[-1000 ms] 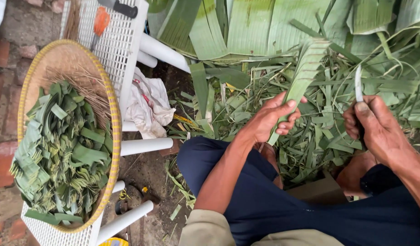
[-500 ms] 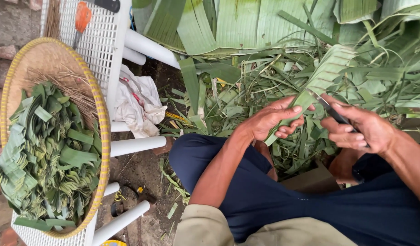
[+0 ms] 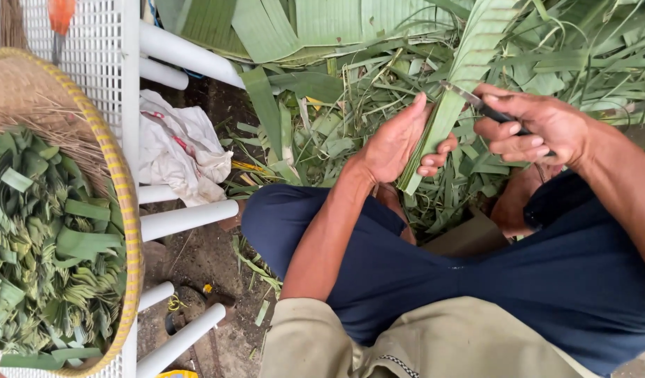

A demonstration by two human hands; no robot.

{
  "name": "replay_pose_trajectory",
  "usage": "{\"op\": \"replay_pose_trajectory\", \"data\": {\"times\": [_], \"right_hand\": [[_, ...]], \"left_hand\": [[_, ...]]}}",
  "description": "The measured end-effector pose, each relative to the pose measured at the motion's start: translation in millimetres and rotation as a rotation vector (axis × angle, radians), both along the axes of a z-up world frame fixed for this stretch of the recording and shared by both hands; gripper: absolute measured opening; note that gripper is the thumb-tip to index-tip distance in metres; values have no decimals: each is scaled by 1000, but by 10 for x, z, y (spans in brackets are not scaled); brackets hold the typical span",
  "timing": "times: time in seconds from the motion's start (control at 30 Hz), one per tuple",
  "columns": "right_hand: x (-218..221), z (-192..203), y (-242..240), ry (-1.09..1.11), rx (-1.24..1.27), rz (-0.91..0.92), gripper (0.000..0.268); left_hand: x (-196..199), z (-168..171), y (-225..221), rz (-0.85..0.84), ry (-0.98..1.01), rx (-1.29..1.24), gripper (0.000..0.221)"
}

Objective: Tearing banana leaves into uniform strips and trimming them with a knife before placing them in a basket.

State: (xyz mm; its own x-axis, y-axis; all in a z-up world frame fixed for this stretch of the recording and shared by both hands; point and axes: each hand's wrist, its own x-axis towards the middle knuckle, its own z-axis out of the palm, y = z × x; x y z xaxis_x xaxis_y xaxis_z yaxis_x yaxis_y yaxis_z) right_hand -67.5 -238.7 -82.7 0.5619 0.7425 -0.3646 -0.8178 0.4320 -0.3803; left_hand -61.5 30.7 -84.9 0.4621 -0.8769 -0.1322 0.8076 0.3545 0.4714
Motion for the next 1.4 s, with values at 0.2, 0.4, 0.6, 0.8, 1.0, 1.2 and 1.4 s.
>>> {"op": "replay_pose_trajectory", "data": {"times": [0.2,0.4,0.6,0.8,1.0,1.2,1.4], "right_hand": [[20,118,46,-103,46,23,9],[17,119,67,-208,-191,55,24],[28,-106,-71,-164,-158,79,11],[-14,-49,-85,-118,-89,59,10],[-32,-17,-94,-119,-112,49,12],[-53,10,-109,-159,-270,21,12],[-125,-43,-226,-175,-252,-12,7]], "left_hand": [[-45,5,-9,3,-90,48,54],[-53,-127,21,35,-126,208,45],[-12,-61,31,-1,-103,214,43],[2,-34,17,-23,-126,213,43],[-5,21,-18,-21,-111,231,43],[1,-33,-63,-33,-63,222,40],[21,-71,-171,-88,-39,186,39]]}}
